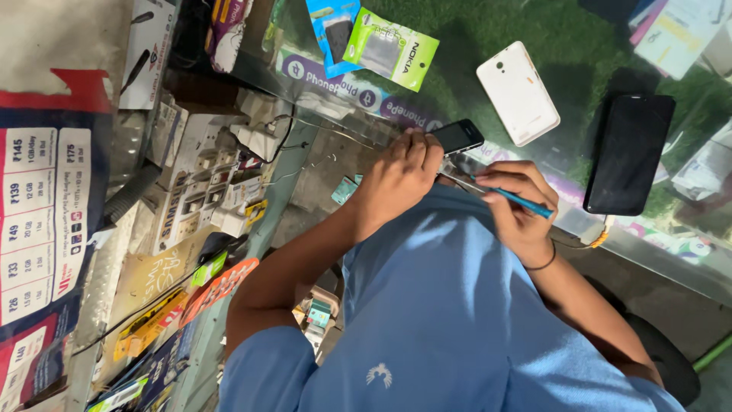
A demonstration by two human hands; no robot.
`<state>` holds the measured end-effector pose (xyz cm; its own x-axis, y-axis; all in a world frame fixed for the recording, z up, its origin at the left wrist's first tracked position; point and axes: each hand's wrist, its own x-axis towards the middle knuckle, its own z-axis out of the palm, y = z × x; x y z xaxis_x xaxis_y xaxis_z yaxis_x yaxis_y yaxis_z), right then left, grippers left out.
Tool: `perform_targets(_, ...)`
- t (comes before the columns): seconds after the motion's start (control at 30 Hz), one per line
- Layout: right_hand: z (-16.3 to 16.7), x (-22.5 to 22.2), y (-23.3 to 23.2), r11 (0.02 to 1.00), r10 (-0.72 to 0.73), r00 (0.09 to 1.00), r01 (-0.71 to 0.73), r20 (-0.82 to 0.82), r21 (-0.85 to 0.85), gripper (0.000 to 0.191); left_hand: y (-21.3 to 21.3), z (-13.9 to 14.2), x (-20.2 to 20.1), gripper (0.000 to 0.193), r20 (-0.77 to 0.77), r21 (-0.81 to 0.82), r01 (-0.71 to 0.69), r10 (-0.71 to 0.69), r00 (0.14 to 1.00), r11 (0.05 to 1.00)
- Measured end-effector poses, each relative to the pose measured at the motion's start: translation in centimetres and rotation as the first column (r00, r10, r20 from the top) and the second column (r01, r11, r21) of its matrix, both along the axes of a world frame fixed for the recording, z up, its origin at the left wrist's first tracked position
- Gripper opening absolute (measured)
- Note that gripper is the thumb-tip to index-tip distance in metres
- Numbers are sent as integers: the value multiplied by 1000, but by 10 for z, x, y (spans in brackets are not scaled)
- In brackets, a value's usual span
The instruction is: The person removes the back cover of a black smartphone, inserts a SIM card, and reconnects the cover. They then connect a charging cable to the phone and use a small screwdriver to press the power button, attempting to power on the device.
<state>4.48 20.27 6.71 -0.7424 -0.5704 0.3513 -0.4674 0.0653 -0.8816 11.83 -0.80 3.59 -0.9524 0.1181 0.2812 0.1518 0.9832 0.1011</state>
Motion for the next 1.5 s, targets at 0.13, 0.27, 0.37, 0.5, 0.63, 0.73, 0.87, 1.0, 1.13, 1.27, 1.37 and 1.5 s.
perform_targets(0.13,-7,-3,-6,1000,-24,994,23,-111,-12,11,3,-1,0,29,-25,18,-4,4,1000,1000)
perform_targets(0.27,-12,-8,-10,997,31,973,-45,-230,-55,21,6,0,0,28,-26,30,-6,7,1000,1000)
perform_targets(0.37,-15,-12,-14,995,41,942,-71,-332,-77,25,6,2,0,27,-27,34,-2,3,1000,999)
perform_targets(0.5,-17,-13,-18,994,62,960,-85,-272,-75,24,6,4,-1,27,-28,26,-2,3,1000,1000)
perform_targets(0.63,-17,-12,-16,995,63,961,-82,-268,-61,24,7,6,-2,27,-23,14,2,-1,1000,1000)
perform_targets(0.73,-17,-13,-15,995,66,962,-83,-265,-55,24,7,7,-2,26,-37,11,6,-6,999,1000)
perform_targets(0.87,-16,-12,-15,996,68,957,-82,-282,-39,26,7,8,-2,28,-30,-1,13,-13,999,1000)
perform_targets(1.0,-16,-11,-15,996,65,952,-79,-300,-33,26,9,9,-2,27,-36,-30,9,-10,999,1000)
perform_targets(1.13,-15,-10,-15,997,62,946,-73,-319,-23,27,9,10,-2,27,-47,-36,13,-15,999,999)
perform_targets(1.27,-11,-10,-16,997,64,949,-73,-307,-15,26,9,11,-2,26,-47,-49,19,-21,999,999)
perform_targets(1.37,-7,-10,-16,997,73,939,-72,-336,16,26,9,11,-2,26,-46,-71,17,-20,999,997)
perform_targets(1.5,-4,-10,-16,997,77,919,-64,-387,48,29,9,12,-2,25,-51,-71,17,-20,999,997)
